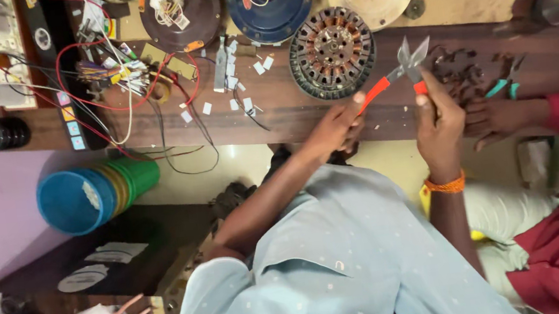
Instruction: The person uses red-handled pliers to grip and pull copper wire out of a fan motor stator on a workbench, working around the stator slot by slot and setting extracted wire coils aside while another person works nearby.
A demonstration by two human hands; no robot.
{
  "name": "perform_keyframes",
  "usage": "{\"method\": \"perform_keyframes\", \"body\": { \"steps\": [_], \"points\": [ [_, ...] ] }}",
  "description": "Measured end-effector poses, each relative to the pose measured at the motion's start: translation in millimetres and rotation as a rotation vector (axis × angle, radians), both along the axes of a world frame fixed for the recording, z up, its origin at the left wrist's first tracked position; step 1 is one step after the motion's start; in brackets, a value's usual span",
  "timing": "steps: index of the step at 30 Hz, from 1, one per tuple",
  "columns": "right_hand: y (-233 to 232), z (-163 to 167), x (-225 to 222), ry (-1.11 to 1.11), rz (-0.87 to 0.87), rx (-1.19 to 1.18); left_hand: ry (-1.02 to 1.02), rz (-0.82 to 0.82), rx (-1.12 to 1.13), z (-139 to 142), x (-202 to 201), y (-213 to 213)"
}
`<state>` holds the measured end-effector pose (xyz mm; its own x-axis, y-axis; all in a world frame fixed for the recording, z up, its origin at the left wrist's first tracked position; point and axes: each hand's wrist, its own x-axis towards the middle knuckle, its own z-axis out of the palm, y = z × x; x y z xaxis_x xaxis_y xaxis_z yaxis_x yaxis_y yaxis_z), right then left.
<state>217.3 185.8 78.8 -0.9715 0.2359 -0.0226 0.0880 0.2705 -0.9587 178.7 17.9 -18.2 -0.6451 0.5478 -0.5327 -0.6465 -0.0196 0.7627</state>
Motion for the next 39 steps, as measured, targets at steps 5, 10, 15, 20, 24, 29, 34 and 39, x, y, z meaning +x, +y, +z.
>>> {"method": "perform_keyframes", "body": {
  "steps": [5, 10, 15, 20, 24, 29, 34, 39],
  "points": [
    [7.2, -18.3, 11.4, -0.056, 0.103, 0.148, 0.639, -0.048, -0.564, 41.7, -14.3, -61.3],
    [-17.6, -43.2, 20.1, -0.224, 0.103, 0.039, 0.933, 0.242, -0.745, 68.3, -63.9, -86.6],
    [-30.4, -43.7, 12.4, -0.189, 0.124, 0.08, 1.226, 0.334, -0.738, 54.8, -121.9, -59.8],
    [-31.1, -27.4, 2.9, -0.267, 0.143, 0.101, 1.35, 0.237, -0.835, 24.3, -139.1, -33.1],
    [-34.1, -14.5, -3.7, -0.404, 0.137, -0.051, 1.283, 0.104, -0.841, 9.7, -140.1, -35.3],
    [-33.7, -9.7, -19.4, -0.573, 0.082, -0.185, 1.222, 0.092, -0.787, 10.5, -139.3, -37.8],
    [-21.1, -11.0, -28.2, -0.321, 0.22, 0.124, 1.148, 0.091, -0.771, 18.2, -138.2, -36.8],
    [-27.6, -32.7, -12.3, -0.073, 0.218, 0.276, 1.178, 0.043, -0.771, 22.3, -138.2, -39.5]
  ]
}}
